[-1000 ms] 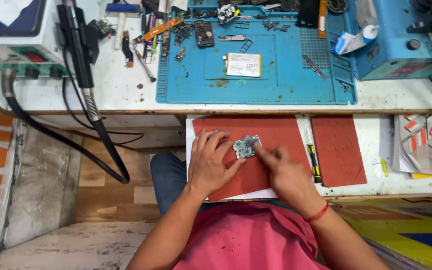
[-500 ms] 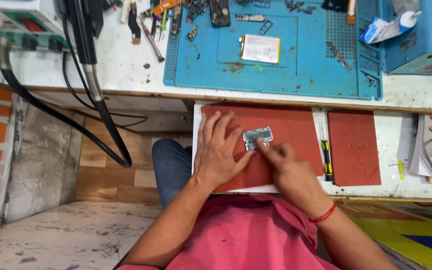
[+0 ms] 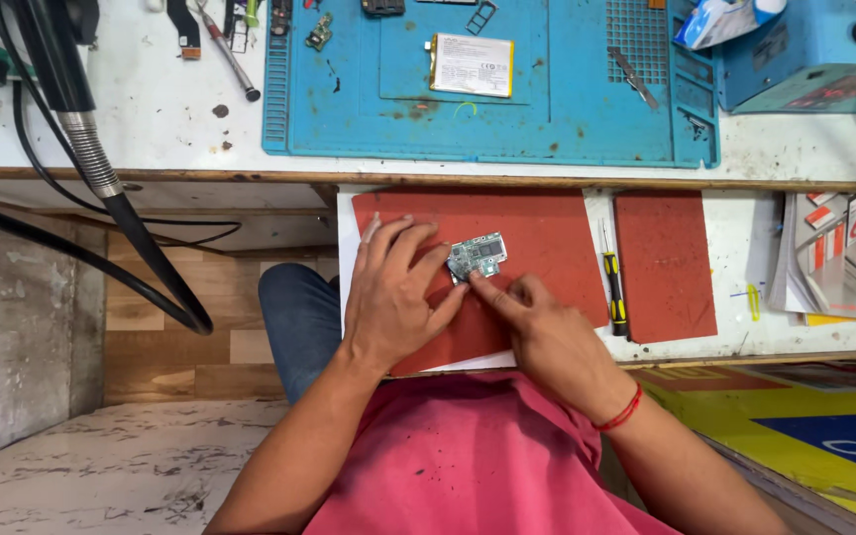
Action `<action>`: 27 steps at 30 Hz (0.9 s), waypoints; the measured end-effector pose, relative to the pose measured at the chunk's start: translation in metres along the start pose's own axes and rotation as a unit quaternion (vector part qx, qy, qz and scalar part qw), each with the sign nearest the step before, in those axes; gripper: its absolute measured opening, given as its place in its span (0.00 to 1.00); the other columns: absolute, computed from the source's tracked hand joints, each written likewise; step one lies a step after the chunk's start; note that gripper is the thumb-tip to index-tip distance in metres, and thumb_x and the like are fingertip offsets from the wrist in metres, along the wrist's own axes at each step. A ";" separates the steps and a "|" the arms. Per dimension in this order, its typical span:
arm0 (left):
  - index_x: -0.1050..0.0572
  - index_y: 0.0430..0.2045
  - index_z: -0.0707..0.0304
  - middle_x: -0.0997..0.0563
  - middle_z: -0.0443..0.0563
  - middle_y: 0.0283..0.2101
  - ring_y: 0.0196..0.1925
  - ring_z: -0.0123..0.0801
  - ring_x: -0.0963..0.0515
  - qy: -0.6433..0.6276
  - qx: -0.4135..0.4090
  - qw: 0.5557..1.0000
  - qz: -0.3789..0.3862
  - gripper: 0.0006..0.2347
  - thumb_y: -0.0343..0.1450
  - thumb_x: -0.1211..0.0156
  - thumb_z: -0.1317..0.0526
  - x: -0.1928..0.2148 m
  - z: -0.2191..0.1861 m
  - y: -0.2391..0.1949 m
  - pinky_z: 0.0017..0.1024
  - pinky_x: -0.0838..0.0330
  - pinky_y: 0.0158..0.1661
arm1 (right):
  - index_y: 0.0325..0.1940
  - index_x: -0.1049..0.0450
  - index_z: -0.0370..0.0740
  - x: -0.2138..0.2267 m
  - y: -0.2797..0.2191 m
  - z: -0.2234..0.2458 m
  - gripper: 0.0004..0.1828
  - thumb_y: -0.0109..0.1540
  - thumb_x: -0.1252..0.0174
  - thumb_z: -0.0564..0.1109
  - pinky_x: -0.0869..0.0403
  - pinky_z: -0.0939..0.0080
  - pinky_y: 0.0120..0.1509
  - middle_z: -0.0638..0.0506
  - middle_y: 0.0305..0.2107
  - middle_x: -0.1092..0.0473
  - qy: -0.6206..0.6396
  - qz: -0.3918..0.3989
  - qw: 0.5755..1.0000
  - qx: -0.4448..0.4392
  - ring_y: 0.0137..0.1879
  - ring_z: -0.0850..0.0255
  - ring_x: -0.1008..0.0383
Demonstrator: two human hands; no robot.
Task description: The person scrubs a small circuit board with a toothbrush on a red mat, then uses a hot air gun to blow air onto the board. The person holds the board with the left hand while scrubbing and later uses the hot air gun with the right hand.
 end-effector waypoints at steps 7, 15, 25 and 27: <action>0.21 0.44 0.69 0.24 0.56 0.53 0.62 0.52 0.30 0.002 0.007 1.000 0.009 0.19 0.64 0.27 0.55 -0.006 0.003 -0.009 0.52 0.39 0.67 | 0.70 0.32 0.56 0.000 -0.005 -0.008 0.36 0.58 0.52 0.33 0.24 0.43 0.38 0.42 0.45 0.29 -0.006 -0.058 0.998 -0.016 0.34 0.40 0.24; 0.25 0.47 0.71 0.30 0.62 0.57 0.67 0.57 0.37 -0.008 0.033 0.999 0.025 0.25 0.62 0.28 0.53 -0.003 0.003 -0.004 0.53 0.43 0.67 | 0.68 0.30 0.60 -0.002 -0.002 0.005 0.34 0.59 0.49 0.36 0.25 0.41 0.40 0.42 0.44 0.29 0.004 -0.014 0.999 -0.031 0.37 0.40 0.23; 0.24 0.47 0.66 0.29 0.61 0.60 0.67 0.55 0.35 0.020 0.024 0.999 0.013 0.22 0.65 0.29 0.52 -0.008 0.009 -0.010 0.58 0.47 0.69 | 0.70 0.31 0.56 0.005 -0.003 -0.006 0.32 0.63 0.51 0.35 0.24 0.42 0.41 0.42 0.46 0.30 -0.036 -0.061 0.995 -0.068 0.36 0.39 0.24; 0.24 0.47 0.65 0.28 0.60 0.60 0.66 0.53 0.34 0.020 0.021 1.000 0.012 0.22 0.65 0.29 0.52 -0.008 0.008 -0.012 0.58 0.48 0.70 | 0.71 0.32 0.53 0.002 -0.003 0.000 0.35 0.60 0.52 0.32 0.25 0.41 0.41 0.41 0.47 0.29 -0.024 -0.044 0.998 -0.030 0.37 0.38 0.25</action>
Point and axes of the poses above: each hand's wrist, its own y-axis towards the middle knuckle, its own x-axis out of the back of the hand, z = x × y, the point moved 10 cm from there along y, towards the middle knuckle
